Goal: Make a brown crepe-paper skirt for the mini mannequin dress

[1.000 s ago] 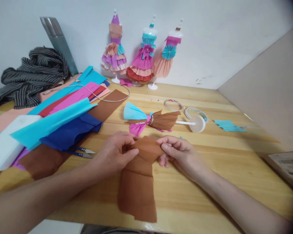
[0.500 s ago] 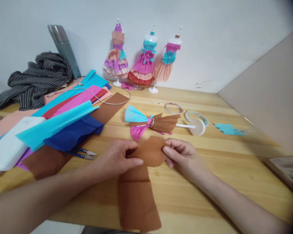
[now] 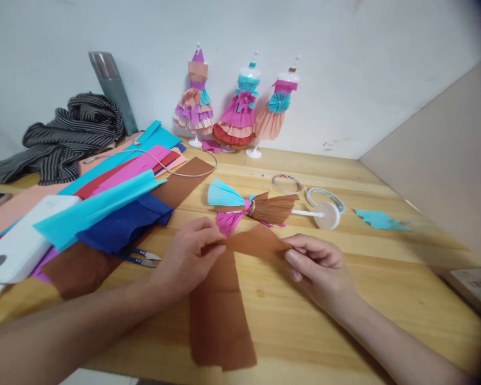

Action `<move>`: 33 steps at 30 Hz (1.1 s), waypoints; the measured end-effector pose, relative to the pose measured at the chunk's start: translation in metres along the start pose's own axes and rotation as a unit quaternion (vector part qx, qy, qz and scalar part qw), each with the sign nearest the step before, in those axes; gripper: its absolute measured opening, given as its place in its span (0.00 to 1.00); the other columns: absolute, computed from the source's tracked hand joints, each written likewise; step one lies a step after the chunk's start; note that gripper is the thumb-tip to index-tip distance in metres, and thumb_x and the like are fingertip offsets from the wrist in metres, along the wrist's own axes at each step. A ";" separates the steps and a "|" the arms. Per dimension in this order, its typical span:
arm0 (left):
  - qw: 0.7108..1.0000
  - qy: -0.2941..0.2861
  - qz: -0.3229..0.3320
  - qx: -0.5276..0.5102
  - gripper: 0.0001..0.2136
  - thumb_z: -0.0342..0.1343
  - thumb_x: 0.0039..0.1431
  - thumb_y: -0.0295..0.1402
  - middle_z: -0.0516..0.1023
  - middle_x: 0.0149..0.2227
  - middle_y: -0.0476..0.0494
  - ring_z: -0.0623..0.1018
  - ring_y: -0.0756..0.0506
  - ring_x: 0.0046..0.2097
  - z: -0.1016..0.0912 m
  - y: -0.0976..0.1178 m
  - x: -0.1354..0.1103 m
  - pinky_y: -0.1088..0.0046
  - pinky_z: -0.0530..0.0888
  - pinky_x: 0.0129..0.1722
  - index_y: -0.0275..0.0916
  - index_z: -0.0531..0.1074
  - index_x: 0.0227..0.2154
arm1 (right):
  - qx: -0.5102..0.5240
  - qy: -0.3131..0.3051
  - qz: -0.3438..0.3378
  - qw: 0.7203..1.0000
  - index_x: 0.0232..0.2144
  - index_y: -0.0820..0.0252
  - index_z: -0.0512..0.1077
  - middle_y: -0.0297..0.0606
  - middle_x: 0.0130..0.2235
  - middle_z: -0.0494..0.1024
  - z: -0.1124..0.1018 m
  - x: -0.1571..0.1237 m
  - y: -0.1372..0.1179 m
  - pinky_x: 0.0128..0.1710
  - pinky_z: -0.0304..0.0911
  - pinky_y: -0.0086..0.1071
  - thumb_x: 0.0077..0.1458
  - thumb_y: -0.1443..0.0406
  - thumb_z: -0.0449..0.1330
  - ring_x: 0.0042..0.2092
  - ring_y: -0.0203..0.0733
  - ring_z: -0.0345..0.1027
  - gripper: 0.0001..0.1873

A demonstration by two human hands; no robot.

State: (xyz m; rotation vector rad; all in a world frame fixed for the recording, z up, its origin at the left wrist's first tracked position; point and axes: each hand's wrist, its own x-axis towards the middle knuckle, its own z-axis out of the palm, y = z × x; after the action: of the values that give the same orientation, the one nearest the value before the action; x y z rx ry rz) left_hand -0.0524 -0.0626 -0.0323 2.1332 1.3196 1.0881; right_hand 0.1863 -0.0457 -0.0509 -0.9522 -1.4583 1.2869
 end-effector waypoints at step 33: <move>0.917 0.213 0.228 0.250 0.15 0.54 0.56 0.21 0.76 0.46 0.46 0.77 0.49 0.43 -0.041 0.003 -0.002 0.75 0.75 0.41 0.44 0.71 0.45 | -0.202 -0.212 -0.308 0.905 0.41 0.60 0.73 0.46 0.38 0.77 0.004 0.000 -0.030 0.35 0.70 0.32 0.59 0.71 0.53 0.39 0.41 0.73 0.11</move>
State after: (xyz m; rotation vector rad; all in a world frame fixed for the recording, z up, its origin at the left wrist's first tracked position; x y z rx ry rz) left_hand -0.0834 -0.0683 -0.0062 2.7957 1.4399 1.6128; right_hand 0.1837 -0.0514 -0.0219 -0.3860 -2.2027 0.7474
